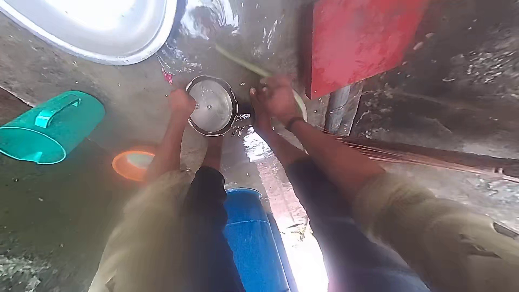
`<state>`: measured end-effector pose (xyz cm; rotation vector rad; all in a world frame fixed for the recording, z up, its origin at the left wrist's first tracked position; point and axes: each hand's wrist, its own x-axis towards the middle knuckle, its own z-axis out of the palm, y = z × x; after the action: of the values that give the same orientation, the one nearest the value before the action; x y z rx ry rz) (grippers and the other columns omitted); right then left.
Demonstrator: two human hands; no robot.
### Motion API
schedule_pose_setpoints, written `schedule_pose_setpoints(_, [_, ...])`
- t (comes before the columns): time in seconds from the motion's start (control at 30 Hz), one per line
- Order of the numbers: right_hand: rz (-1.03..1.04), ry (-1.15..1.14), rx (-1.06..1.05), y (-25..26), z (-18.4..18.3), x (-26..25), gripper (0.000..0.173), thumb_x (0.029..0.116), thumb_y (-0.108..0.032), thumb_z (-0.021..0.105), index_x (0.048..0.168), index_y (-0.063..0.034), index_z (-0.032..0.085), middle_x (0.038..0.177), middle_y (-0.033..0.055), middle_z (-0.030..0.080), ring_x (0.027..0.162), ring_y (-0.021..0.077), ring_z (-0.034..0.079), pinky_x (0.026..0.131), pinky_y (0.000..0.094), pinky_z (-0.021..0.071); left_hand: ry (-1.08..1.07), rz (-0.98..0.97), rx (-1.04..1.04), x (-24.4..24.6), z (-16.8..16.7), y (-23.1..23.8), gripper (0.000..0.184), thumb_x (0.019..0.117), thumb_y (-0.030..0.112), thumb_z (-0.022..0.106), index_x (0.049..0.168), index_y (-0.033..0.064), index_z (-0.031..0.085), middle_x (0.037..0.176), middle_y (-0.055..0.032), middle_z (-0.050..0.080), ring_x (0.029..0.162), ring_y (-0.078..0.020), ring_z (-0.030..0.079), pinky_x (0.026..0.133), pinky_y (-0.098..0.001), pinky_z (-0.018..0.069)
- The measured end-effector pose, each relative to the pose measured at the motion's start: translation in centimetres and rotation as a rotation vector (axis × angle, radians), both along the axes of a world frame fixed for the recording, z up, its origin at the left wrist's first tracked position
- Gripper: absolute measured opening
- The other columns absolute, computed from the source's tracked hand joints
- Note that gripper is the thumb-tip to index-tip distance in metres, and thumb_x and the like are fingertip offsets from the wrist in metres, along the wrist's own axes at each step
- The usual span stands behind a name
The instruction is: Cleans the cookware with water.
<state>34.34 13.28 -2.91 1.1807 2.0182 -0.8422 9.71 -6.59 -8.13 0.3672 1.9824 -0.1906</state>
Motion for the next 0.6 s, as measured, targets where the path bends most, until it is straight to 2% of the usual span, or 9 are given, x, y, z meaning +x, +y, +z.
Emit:
schedule_pose_setpoints(0.1, [0.204,0.144,-0.125,-5.3,-1.6,-3.4,0.033,0.1048,-0.030,0.048,0.127,-0.0210,0.071,0.130,0.0072,0.069,0.121,0.0279,0.064,0.103,0.0539,0.0513,-0.044,-0.005,0.005,-0.4,1.3,-0.4,0.041,0.0908,0.013,0.060,0.130,0.0027,0.062,0.115,-0.0300,0.067,0.110,-0.0490,0.066,0.088,-0.0708,0.0499])
schedule_pose_setpoints(0.13, [0.224,0.147,-0.208,-6.6,-1.8,-5.2,0.035,0.1046,-0.024,0.048,0.133,-0.0172,0.068,0.134,0.0096,0.067,0.125,0.0291,0.063,0.106,0.0527,0.0500,-0.064,0.001,0.014,-0.6,1.3,-0.6,0.042,0.0915,0.013,0.060,0.132,0.0031,0.061,0.117,-0.0300,0.067,0.111,-0.0490,0.065,0.089,-0.0711,0.0493])
schedule_pose_setpoints(0.23, [0.004,0.133,-0.227,-10.9,-5.4,-8.6,0.048,0.0963,-0.013,0.059,0.144,-0.0051,0.058,0.141,0.0189,0.060,0.130,0.0349,0.059,0.108,0.0519,0.0489,-0.095,0.021,0.040,-0.8,0.6,-1.1,0.044,0.0907,0.013,0.059,0.133,0.0026,0.060,0.117,-0.0298,0.066,0.111,-0.0488,0.064,0.089,-0.0715,0.0485])
schedule_pose_setpoints(0.33, [-0.210,0.076,-0.231,-14.2,-7.6,-11.6,0.059,0.0892,-0.011,0.068,0.146,-0.0035,0.055,0.146,0.0219,0.055,0.136,0.0386,0.053,0.108,0.0542,0.0484,-0.080,0.061,0.041,-0.8,-0.1,-1.5,0.045,0.0888,0.013,0.059,0.133,0.0049,0.061,0.116,-0.0277,0.068,0.110,-0.0471,0.066,0.087,-0.0717,0.0493])
schedule_pose_setpoints(0.4, [-0.299,0.124,-0.225,-16.4,-8.3,-12.5,0.060,0.0845,-0.008,0.071,0.143,-0.0041,0.057,0.156,0.0206,0.045,0.145,0.0370,0.043,0.112,0.0509,0.0459,-0.087,0.084,0.061,-0.6,-0.3,-1.2,0.041,0.0908,0.012,0.058,0.131,0.0040,0.062,0.114,-0.0274,0.068,0.109,-0.0462,0.066,0.088,-0.0708,0.0494])
schedule_pose_setpoints(0.43, [-0.322,0.188,-0.229,-17.2,-8.3,-12.4,0.058,0.0839,-0.005,0.071,0.141,-0.0053,0.060,0.157,0.0186,0.044,0.145,0.0354,0.043,0.111,0.0493,0.0468,-0.094,0.095,0.079,-0.5,-0.3,-1.2,0.039,0.0937,0.013,0.057,0.131,0.0039,0.062,0.115,-0.0269,0.068,0.109,-0.0451,0.066,0.089,-0.0696,0.0495])
schedule_pose_setpoints(0.47, [-0.299,0.297,-0.245,-18.0,-8.3,-12.1,0.055,0.0840,0.000,0.068,0.139,-0.0061,0.063,0.156,0.0165,0.046,0.145,0.0336,0.044,0.113,0.0474,0.0463,-0.098,0.097,0.097,-0.6,-0.3,-1.5,0.036,0.0984,0.019,0.056,0.131,0.0042,0.063,0.115,-0.0261,0.068,0.110,-0.0439,0.066,0.092,-0.0686,0.0490])
schedule_pose_setpoints(0.53, [-0.097,0.583,-0.286,-18.2,-9.0,-10.4,0.049,0.0840,0.007,0.063,0.131,-0.0072,0.068,0.152,0.0147,0.053,0.144,0.0324,0.046,0.117,0.0475,0.0420,-0.096,0.095,0.155,-1.0,-0.8,-1.9,0.040,0.1053,0.033,0.048,0.128,0.0043,0.064,0.116,-0.0238,0.068,0.112,-0.0409,0.065,0.095,-0.0666,0.0478])
schedule_pose_setpoints(0.6, [0.155,0.629,-0.287,-17.1,-9.7,-8.9,0.054,0.0851,0.002,0.062,0.136,-0.0173,0.066,0.154,0.0068,0.053,0.147,0.0296,0.043,0.120,0.0521,0.0345,-0.092,0.114,0.199,-0.7,-1.3,-2.8,0.046,0.1076,0.036,0.039,0.128,0.0043,0.064,0.115,-0.0229,0.069,0.113,-0.0388,0.065,0.096,-0.0649,0.0476])
